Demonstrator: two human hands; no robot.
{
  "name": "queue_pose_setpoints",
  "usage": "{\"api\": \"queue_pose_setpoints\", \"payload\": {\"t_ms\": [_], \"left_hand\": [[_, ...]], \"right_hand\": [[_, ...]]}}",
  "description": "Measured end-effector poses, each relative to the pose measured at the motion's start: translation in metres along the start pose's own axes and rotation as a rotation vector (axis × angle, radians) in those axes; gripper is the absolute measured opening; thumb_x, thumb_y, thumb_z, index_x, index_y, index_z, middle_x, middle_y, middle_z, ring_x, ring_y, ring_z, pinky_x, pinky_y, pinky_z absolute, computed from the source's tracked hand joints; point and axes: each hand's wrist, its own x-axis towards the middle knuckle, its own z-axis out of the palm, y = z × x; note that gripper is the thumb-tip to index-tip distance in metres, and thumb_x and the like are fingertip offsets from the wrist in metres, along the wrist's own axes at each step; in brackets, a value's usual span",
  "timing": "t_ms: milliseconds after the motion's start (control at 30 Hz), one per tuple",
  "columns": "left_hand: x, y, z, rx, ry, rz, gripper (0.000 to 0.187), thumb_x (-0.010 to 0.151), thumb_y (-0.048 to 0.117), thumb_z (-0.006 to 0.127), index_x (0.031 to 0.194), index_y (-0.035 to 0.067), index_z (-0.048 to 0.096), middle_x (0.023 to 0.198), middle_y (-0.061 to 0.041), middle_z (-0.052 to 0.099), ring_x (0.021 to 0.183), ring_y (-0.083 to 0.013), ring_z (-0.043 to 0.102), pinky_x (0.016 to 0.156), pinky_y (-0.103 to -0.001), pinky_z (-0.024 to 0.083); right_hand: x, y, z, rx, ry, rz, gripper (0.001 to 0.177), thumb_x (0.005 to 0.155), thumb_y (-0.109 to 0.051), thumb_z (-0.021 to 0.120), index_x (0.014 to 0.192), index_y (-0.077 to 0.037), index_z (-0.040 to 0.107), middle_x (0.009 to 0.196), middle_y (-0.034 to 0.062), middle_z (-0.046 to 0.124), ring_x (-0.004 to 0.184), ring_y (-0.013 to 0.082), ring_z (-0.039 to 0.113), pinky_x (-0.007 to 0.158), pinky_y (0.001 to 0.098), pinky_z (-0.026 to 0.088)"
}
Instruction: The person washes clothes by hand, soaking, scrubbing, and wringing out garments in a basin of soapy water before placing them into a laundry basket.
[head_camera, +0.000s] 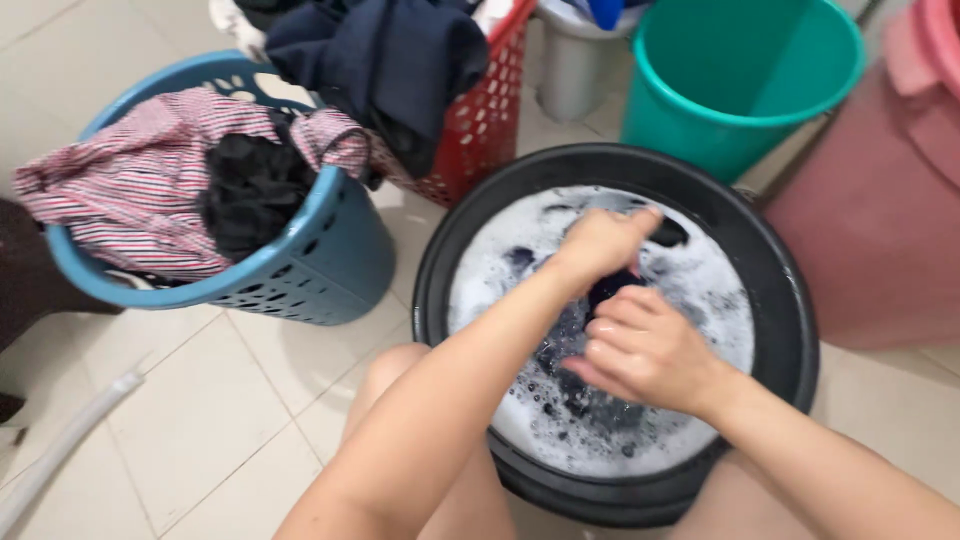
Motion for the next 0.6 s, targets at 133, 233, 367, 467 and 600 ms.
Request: {"api": "queue_pose_setpoints", "payload": {"t_ms": [133,233,367,467,600], "left_hand": [[-0.034,0.006,-0.109,-0.167,0.458,0.066,0.060,0.089,0.056,0.060,0.070,0.002,0.075,0.060,-0.007,0.071,0.063,-0.0149,0.069,0.068,-0.034,0.054],[-0.067,0.020,-0.200,-0.145,0.721,0.310,0.063,0.098,0.055,0.057,0.068,0.001,0.069,0.059,-0.005,0.065,0.060,-0.0148,0.063,0.064,-0.037,0.052],[-0.108,0.017,-0.310,0.124,1.108,0.483,0.049,0.108,0.047,0.050,0.094,0.004,0.069,0.088,-0.010,0.074,0.085,-0.0217,0.070,0.082,-0.036,0.053],[-0.122,-0.032,-0.352,0.775,1.187,0.267,0.039,0.106,0.039,0.048,0.124,0.017,0.074,0.133,-0.019,0.061,0.122,-0.0401,0.052,0.097,-0.060,0.040],[-0.120,-0.139,-0.343,1.064,0.748,0.012,0.059,0.099,0.044,0.044,0.156,0.027,0.042,0.170,-0.013,0.012,0.153,-0.0493,0.006,0.108,-0.083,0.004]], "right_hand": [[0.028,0.000,-0.016,-0.058,0.123,0.199,0.022,0.072,-0.020,0.083,0.075,-0.008,0.065,0.096,0.0073,0.069,0.096,0.0307,0.063,0.085,0.0438,0.051],[0.037,0.007,-0.002,-0.041,0.108,0.368,0.018,0.074,-0.016,0.082,0.075,-0.008,0.065,0.099,0.0085,0.069,0.098,0.0309,0.063,0.084,0.0426,0.051],[0.041,0.015,0.030,0.020,0.064,0.507,0.020,0.077,-0.019,0.081,0.074,-0.007,0.065,0.104,0.0093,0.069,0.099,0.0307,0.063,0.083,0.0419,0.052],[0.043,0.022,0.054,0.029,-0.010,0.594,0.020,0.079,-0.023,0.078,0.075,-0.007,0.066,0.112,0.0099,0.067,0.107,0.0324,0.062,0.085,0.0423,0.052],[0.038,0.034,0.088,0.019,-0.122,0.712,0.025,0.080,-0.032,0.075,0.079,-0.008,0.069,0.125,0.0123,0.063,0.116,0.0361,0.058,0.093,0.0452,0.049]]}}
